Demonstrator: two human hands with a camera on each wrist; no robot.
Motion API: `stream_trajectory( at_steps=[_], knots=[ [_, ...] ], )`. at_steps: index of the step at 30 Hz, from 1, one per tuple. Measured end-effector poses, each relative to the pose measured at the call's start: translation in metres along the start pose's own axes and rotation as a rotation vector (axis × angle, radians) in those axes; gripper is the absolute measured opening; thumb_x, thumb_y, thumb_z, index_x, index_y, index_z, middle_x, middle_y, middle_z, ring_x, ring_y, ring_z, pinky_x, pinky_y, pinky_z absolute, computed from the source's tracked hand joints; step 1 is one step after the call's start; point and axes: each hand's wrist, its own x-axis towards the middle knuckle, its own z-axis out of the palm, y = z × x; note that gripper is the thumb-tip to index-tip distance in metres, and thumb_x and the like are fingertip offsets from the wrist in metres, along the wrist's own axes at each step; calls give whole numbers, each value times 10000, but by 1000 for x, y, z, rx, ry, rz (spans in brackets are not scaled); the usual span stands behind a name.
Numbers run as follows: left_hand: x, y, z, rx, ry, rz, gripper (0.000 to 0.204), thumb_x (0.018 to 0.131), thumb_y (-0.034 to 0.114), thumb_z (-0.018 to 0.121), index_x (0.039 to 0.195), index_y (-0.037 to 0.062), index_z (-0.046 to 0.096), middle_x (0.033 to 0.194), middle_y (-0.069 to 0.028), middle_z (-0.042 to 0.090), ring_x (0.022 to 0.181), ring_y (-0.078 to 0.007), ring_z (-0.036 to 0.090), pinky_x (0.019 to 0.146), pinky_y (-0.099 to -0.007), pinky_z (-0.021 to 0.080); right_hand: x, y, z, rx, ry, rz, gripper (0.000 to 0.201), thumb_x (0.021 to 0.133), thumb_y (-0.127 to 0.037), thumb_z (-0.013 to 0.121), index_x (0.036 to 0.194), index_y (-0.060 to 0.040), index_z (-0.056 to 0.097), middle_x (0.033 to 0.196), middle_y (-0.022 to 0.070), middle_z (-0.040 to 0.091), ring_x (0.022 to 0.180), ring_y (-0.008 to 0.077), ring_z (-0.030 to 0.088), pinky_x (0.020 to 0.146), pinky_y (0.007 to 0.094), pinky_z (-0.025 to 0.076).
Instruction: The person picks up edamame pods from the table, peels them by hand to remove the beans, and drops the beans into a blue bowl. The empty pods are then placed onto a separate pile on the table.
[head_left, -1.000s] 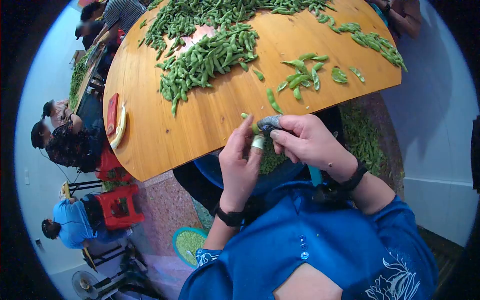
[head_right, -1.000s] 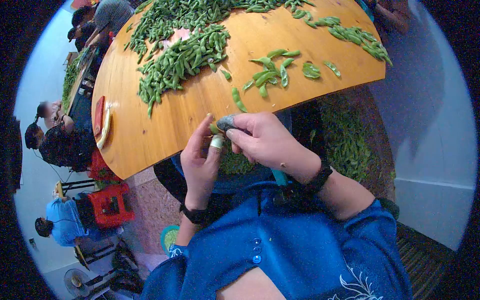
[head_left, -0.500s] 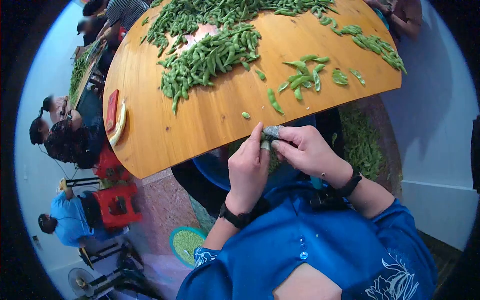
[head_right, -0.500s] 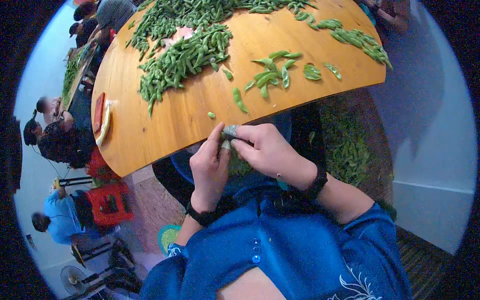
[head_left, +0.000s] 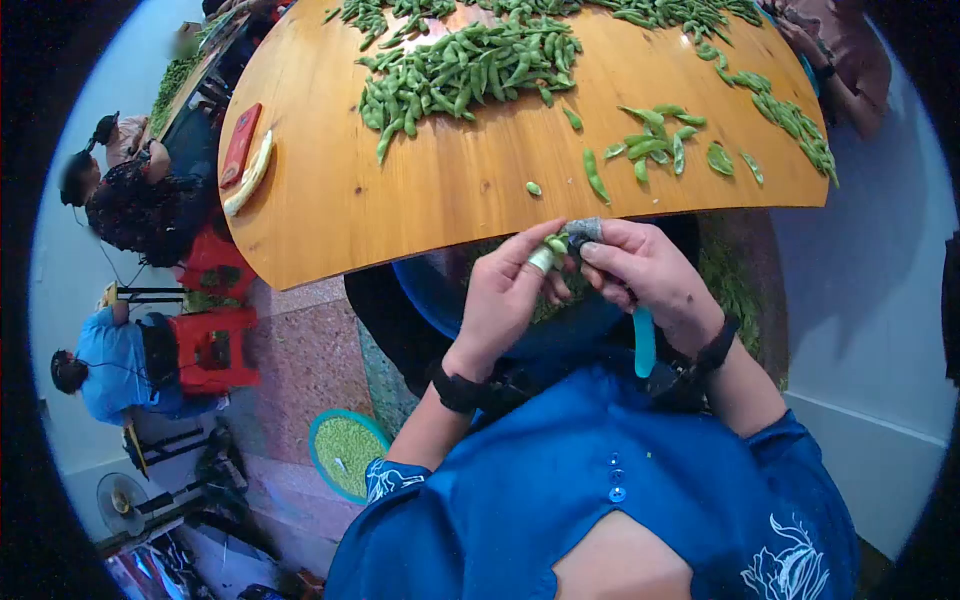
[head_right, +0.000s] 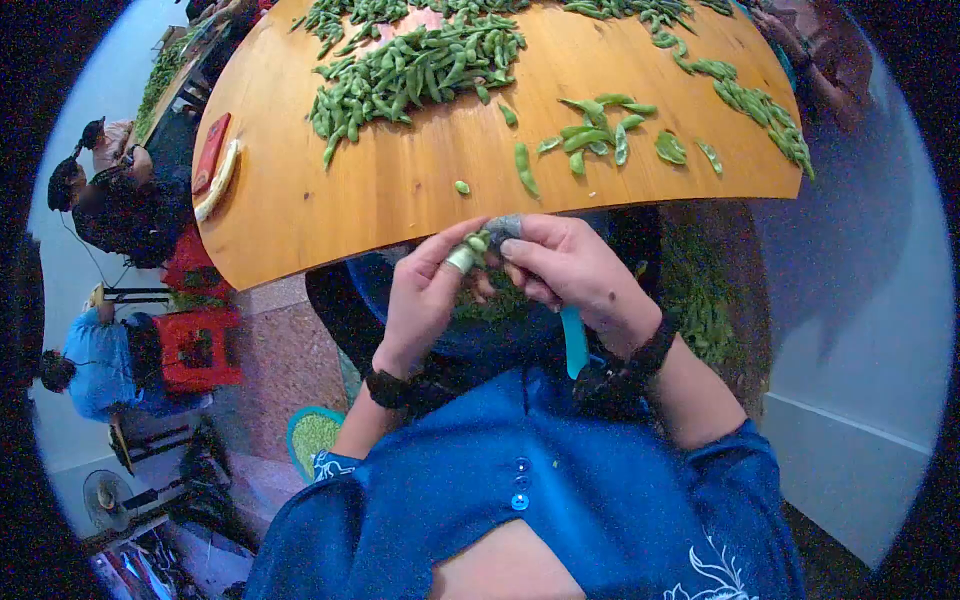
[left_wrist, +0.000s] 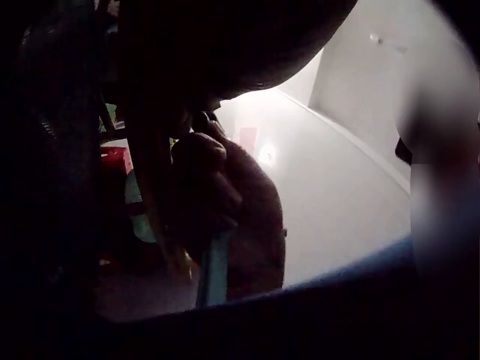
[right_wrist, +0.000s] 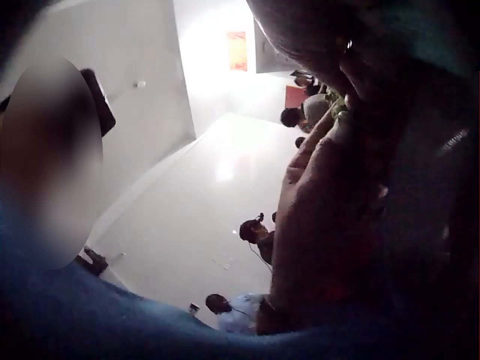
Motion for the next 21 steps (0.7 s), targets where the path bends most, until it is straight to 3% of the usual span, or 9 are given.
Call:
stream_trajectory(
  at_steps=[2, 5, 7, 8, 9, 11, 15, 17, 21],
  knots=[
    [2, -6, -3, -276, -42, -70, 346, 956, 75, 424, 1283, -8, 502, 1012, -69, 636, 722, -83, 583, 640, -218, 491, 0, -4, 2, -17, 5, 8, 201, 940, -156, 495, 1061, -51, 615, 667, -61, 529, 477, 7, 446, 393, 151, 339],
    [2, -10, -4, -406, -69, -41, 355, 972, 127, 449, 1302, 1, 484, 1013, -65, 629, 716, -78, 572, 629, -217, 480, 2, -6, 7, -88, 10, -14, 204, 929, -148, 506, 1051, -39, 628, 669, -59, 542, 505, 13, 468, 424, 167, 365],
    [2, -10, 2, -264, -19, -43, 352, 979, 132, 431, 1303, 5, 480, 960, -49, 626, 701, -71, 569, 609, -206, 469, 4, -5, 19, -266, 97, -165, 194, 912, -121, 522, 1028, -27, 645, 691, -38, 581, 561, 24, 496, 483, 192, 400],
    [2, -9, 4, -122, 42, -41, 348, 987, 138, 414, 1305, 8, 476, 906, -33, 623, 685, -65, 565, 590, -196, 459, 2, -8, 22, -356, 116, -127, 183, 897, -92, 532, 1012, -19, 655, 716, -12, 611, 612, 31, 511, 533, 210, 417],
    [1, -10, 3, -123, 40, -39, 348, 987, 138, 414, 1305, 8, 476, 906, -33, 623, 685, -65, 565, 590, -196, 459, 2, -8, 26, -358, 118, -128, 183, 897, -92, 532, 1012, -19, 655, 716, -12, 611, 612, 31, 511, 533, 210, 417],
    [-1, -14, 0, -132, 40, -39, 303, 993, 183, 431, 1224, 8, 518, 877, -19, 612, 659, -51, 543, 551, -195, 441, 4, -6, 35, -369, 198, -296, 177, 895, -86, 536, 1007, -17, 655, 706, -10, 607, 623, 27, 517, 534, 204, 414],
    [-5, -8, -12, -172, 26, -74, 274, 993, 244, 448, 1133, 31, 549, 851, 0, 604, 667, -56, 527, 574, -195, 427, 5, -7, 41, -355, 177, -276, 179, 898, -97, 538, 1006, -15, 655, 690, -21, 595, 622, 30, 518, 537, 207, 415],
    [-7, -9, -17, -466, -37, -159, 231, 985, 207, 450, 1105, 36, 548, 824, 2, 585, 642, -52, 508, 549, -184, 395, 5, -5, 42, -240, 155, -192, 188, 909, -110, 534, 1030, -25, 650, 672, -31, 577, 581, 27, 506, 506, 195, 405],
    [-7, -14, -16, -523, -38, -175, 217, 968, 154, 449, 1126, 35, 539, 817, 0, 574, 630, -55, 503, 539, -183, 380, 2, -6, 36, -110, 90, -88, 205, 919, -120, 527, 1073, -39, 635, 666, -35, 565, 532, 20, 483, 465, 178, 386]
  ],
)
